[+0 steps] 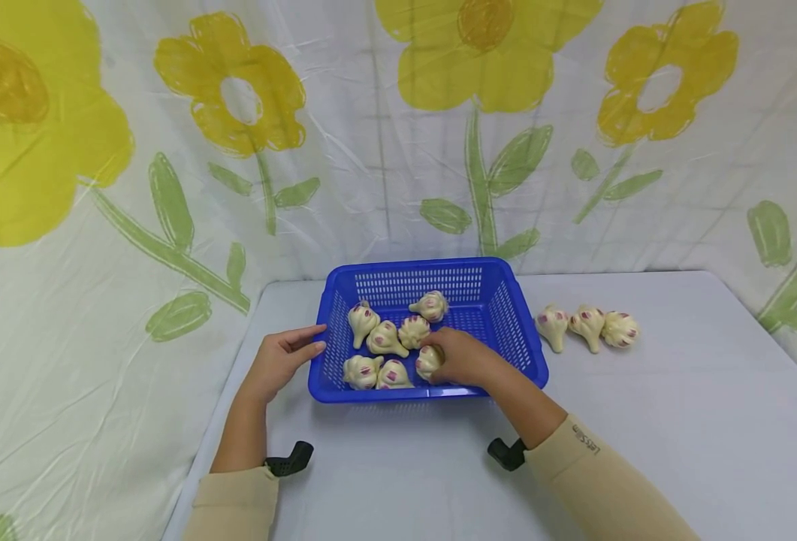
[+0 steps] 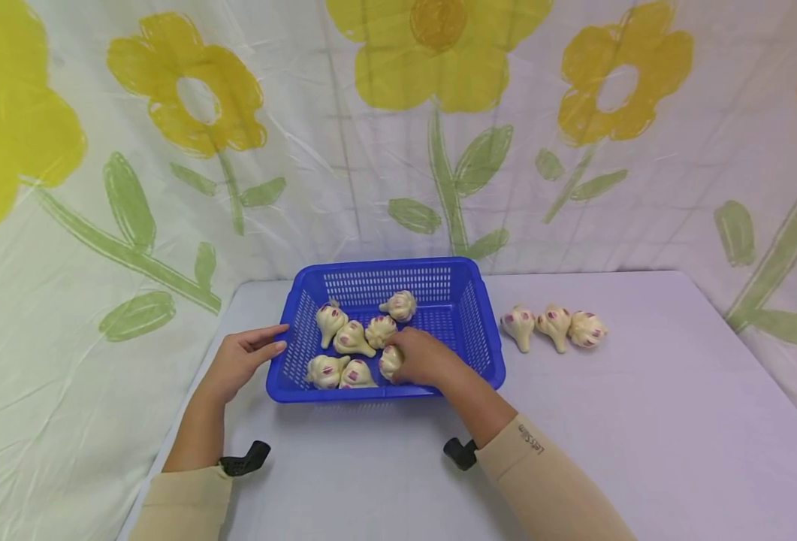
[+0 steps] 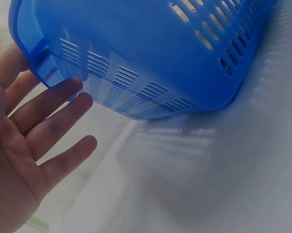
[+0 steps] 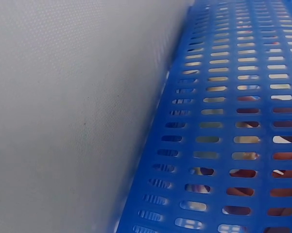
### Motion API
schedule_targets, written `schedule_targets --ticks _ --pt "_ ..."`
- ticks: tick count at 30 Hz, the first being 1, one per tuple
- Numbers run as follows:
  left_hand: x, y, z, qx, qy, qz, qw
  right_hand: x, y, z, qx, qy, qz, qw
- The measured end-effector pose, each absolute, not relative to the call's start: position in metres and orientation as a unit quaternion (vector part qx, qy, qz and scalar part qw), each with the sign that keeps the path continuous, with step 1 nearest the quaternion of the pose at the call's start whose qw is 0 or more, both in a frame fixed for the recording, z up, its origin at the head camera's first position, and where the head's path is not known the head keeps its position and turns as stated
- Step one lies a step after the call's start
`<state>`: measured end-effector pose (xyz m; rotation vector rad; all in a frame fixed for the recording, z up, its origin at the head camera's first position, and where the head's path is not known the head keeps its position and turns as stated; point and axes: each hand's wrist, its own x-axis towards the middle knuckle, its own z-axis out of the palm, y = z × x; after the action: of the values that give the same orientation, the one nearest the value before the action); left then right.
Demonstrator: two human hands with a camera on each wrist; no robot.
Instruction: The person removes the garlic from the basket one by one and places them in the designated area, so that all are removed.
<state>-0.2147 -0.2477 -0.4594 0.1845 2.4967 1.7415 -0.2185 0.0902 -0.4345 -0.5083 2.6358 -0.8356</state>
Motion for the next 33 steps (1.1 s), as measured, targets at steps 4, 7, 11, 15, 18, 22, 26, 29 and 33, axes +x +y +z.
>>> schedule_targets --ticks 4,7,11,15,18,22,26,29,33 --pt "-0.215 -0.2463 -0.4596 0.046 0.811 0.581 0.049 -0.2195 0.0899 -0.4343 -0.173 0.924 -0.299 0.166" --pt "-0.2152 -0.2459 -0.4605 0.042 0.806 0.589 0.051 -0.2197 0.0901 -0.4339 -0.17 0.923 -0.303 0.166" --pt "-0.2163 -0.2465 -0.463 0.043 0.798 0.599 0.054 -0.2194 0.0909 -0.433 -0.174 0.921 -0.309 0.159" --pt "-0.2174 -0.247 -0.4643 0.041 0.796 0.601 0.057 -0.2201 0.0913 -0.4332 -0.183 0.919 -0.315 0.147" --pt "-0.218 -0.2471 -0.4642 0.036 0.8 0.596 0.059 -0.2198 0.0914 -0.4327 -0.19 0.918 -0.318 0.143" --pt "-0.2182 -0.2472 -0.4647 0.035 0.801 0.595 0.062 -0.2179 0.0918 -0.431 -0.195 0.917 -0.319 0.14" --pt "-0.2176 -0.2473 -0.4656 0.037 0.794 0.603 0.062 -0.2168 0.0921 -0.4309 -0.201 0.919 -0.312 0.134" --pt "-0.217 -0.2471 -0.4662 0.034 0.792 0.607 0.063 -0.2166 0.0922 -0.4312 -0.204 0.92 -0.308 0.129" --pt "-0.2155 -0.2471 -0.4658 0.028 0.792 0.607 0.063 -0.2161 0.0919 -0.4314 -0.208 0.922 -0.305 0.121"
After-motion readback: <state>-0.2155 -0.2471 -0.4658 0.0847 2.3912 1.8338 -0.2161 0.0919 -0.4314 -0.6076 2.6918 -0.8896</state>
